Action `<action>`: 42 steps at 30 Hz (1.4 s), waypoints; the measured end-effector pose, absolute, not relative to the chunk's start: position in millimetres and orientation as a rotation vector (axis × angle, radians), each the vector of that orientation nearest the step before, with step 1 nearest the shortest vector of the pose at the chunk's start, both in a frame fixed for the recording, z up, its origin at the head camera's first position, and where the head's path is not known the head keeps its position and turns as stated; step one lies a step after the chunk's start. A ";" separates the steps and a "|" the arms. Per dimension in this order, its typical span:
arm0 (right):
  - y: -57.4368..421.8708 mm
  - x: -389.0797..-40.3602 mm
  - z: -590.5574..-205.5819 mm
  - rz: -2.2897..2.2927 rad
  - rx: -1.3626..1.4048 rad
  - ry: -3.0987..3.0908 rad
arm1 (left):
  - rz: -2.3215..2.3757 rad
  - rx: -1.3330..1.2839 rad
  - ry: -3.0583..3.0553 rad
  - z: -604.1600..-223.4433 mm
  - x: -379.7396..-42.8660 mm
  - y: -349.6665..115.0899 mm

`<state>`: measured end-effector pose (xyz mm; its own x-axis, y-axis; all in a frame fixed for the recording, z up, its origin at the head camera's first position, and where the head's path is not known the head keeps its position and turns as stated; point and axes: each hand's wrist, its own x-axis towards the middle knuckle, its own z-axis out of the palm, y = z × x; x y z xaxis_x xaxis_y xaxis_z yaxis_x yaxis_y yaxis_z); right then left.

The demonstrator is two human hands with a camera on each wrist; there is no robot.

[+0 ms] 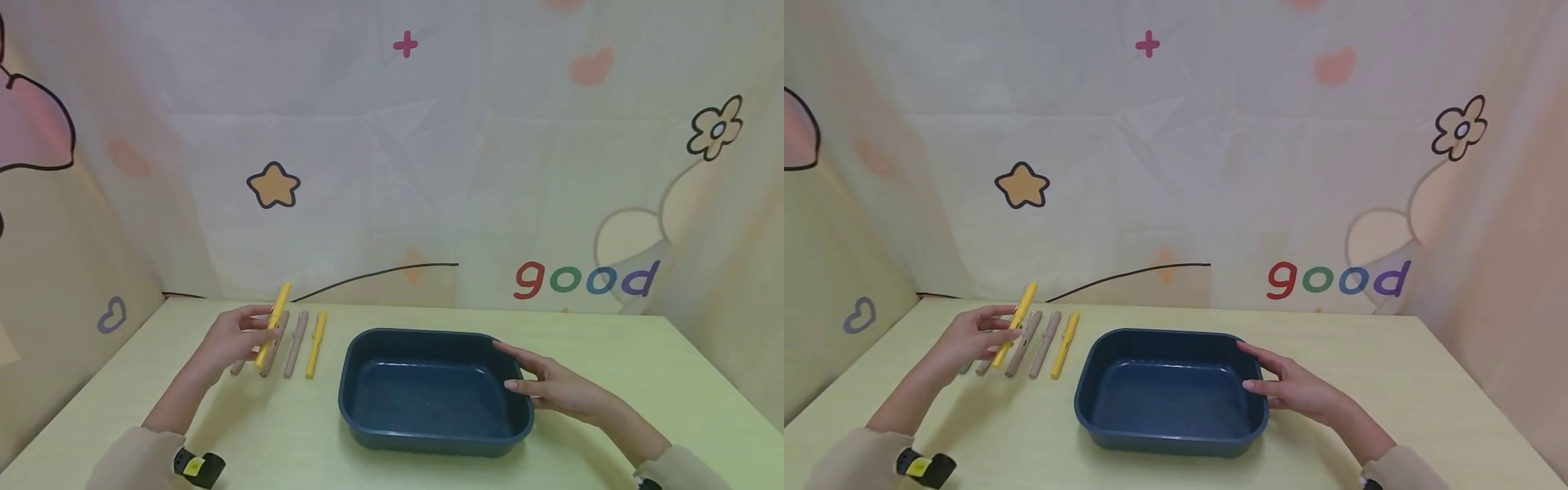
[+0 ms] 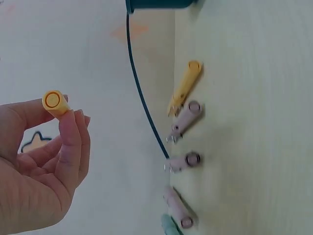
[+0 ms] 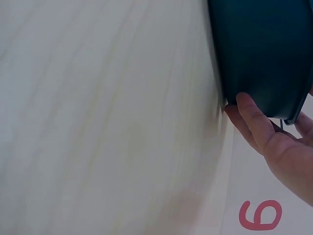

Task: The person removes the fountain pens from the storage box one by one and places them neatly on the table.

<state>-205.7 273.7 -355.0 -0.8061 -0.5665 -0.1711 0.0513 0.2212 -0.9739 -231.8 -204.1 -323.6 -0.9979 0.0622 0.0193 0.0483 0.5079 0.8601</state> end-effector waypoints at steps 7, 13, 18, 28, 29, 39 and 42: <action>272.5 -206.5 -355.5 -1.618 -0.456 2.014 | 1.502 0.042 2.749 -328.8 -233.5 -236.4; 273.5 -206.9 -355.7 -1.616 -0.457 2.008 | 1.462 -0.011 2.745 -334.3 -236.2 -260.1; 273.5 -206.2 -354.4 -1.616 -0.469 2.008 | 1.414 -0.048 2.751 -340.4 -240.4 -278.6; 273.2 -205.8 -355.0 -1.615 -0.453 2.010 | 1.379 -0.164 2.712 -351.0 -250.7 -298.5; 273.3 -205.8 -355.0 -1.615 -0.453 2.011 | 1.374 -0.170 2.710 -352.0 -251.9 -299.6; 273.8 -206.5 -355.5 -1.596 -0.435 2.036 | 1.301 -0.236 2.714 -361.1 -267.3 -308.4; 274.0 -206.5 -355.4 -1.590 -0.429 2.049 | 1.283 -0.236 2.713 -362.0 -270.9 -309.7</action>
<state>-206.5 274.0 -355.4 -0.8214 -0.5349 -0.1978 0.0589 0.2654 -0.9623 -270.9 -309.7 -362.0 -0.9791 -0.0851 -0.1848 -0.1968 0.6258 0.7547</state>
